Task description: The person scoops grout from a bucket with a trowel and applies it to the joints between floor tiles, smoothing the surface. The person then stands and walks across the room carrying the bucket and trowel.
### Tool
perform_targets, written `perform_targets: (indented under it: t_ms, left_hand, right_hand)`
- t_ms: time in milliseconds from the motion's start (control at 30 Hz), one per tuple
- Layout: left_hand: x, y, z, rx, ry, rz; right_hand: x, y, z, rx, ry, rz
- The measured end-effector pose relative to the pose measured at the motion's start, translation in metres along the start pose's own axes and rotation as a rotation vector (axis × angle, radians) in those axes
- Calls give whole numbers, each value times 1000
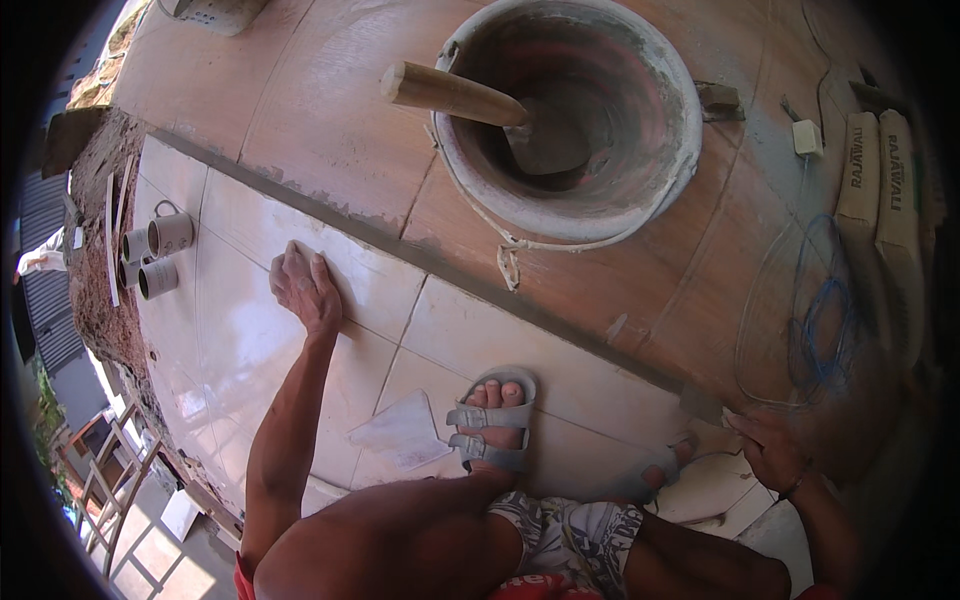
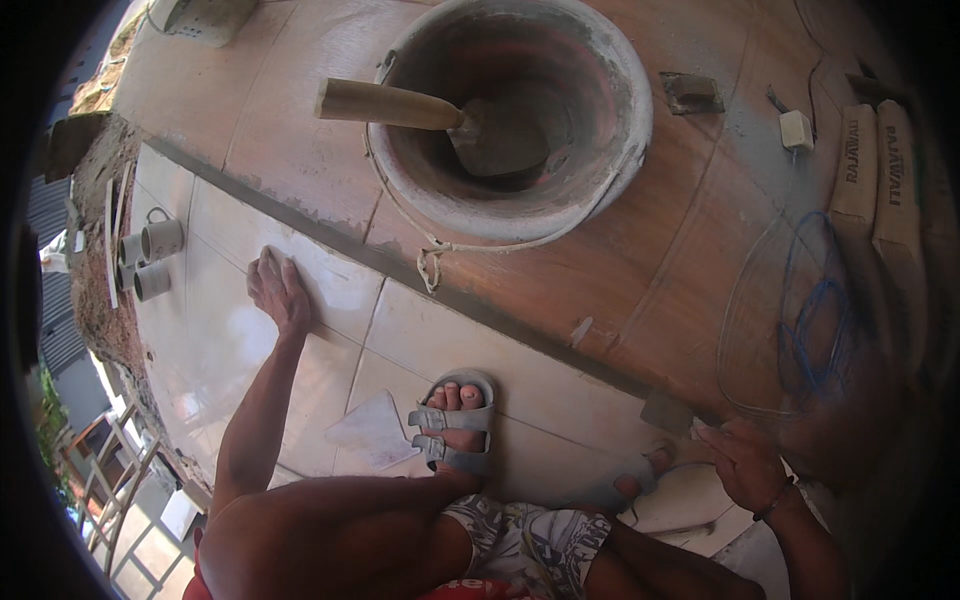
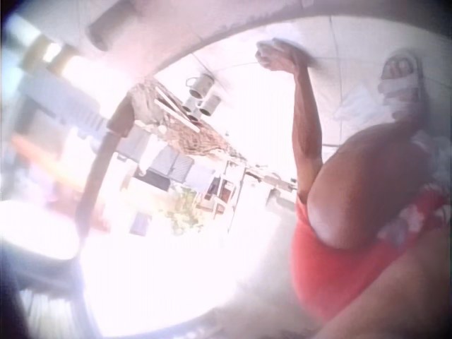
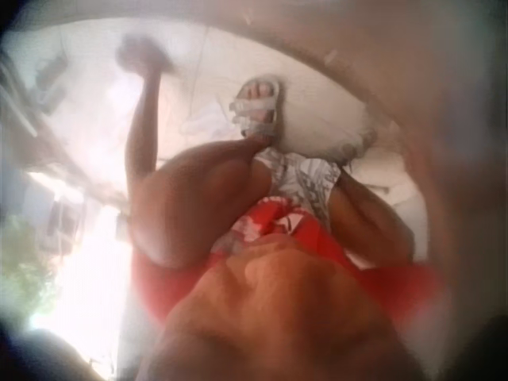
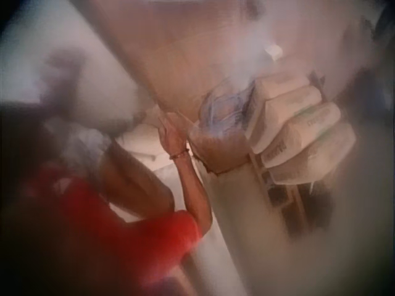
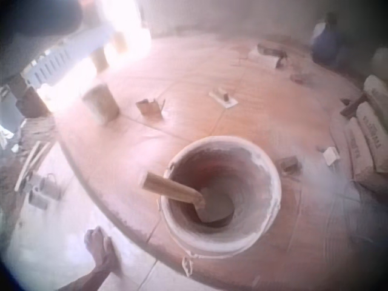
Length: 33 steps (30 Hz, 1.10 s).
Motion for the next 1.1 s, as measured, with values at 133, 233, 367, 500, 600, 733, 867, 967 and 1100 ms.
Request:
perform_targets:
  t_ms: [133, 233, 367, 500, 600, 733, 867, 967, 1100]
  left_hand:
    - [17, 12, -14, -59, -131, 16]
    - [-1, 21, -23, -36, -125, 55]
    - [-19, 25, -33, -8, -140, 152]
    - [-18, 14, -45, -8, -173, 185]
    - [-34, 7, -52, -12, -234, 203]
    - [-40, 0, -56, 34, -254, 250]
    - [-48, -2, -58, 82, -266, 281]
    - [-60, -2, -57, 104, -278, 294]
    - [-68, 1, -54, 111, -317, 359]
  right_hand:
    - [-7, -37, -10, 13, 304, 244]
    - [-9, -41, -5, 112, 625, 436]
    - [-17, -3, 20, 228, 866, 467]
    - [-8, 28, 5, 397, 945, 415]
    - [-9, 31, -6, 428, 1028, 362]
    - [-18, 23, -3, 331, 1103, 383]
    - [-39, 4, 30, 87, 857, 392]
    - [-33, -12, 68, -116, 572, 346]
    - [-11, -18, 99, -142, 447, 436]
Point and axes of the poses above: each hand's wrist, its own y-axis towards the middle knuckle, its own z-axis out of the palm, x = y × z, the point moved 1 cm from there along y, towards the middle knuckle, and after that the axes turned 12 degrees about z, right-handed, at the moved point
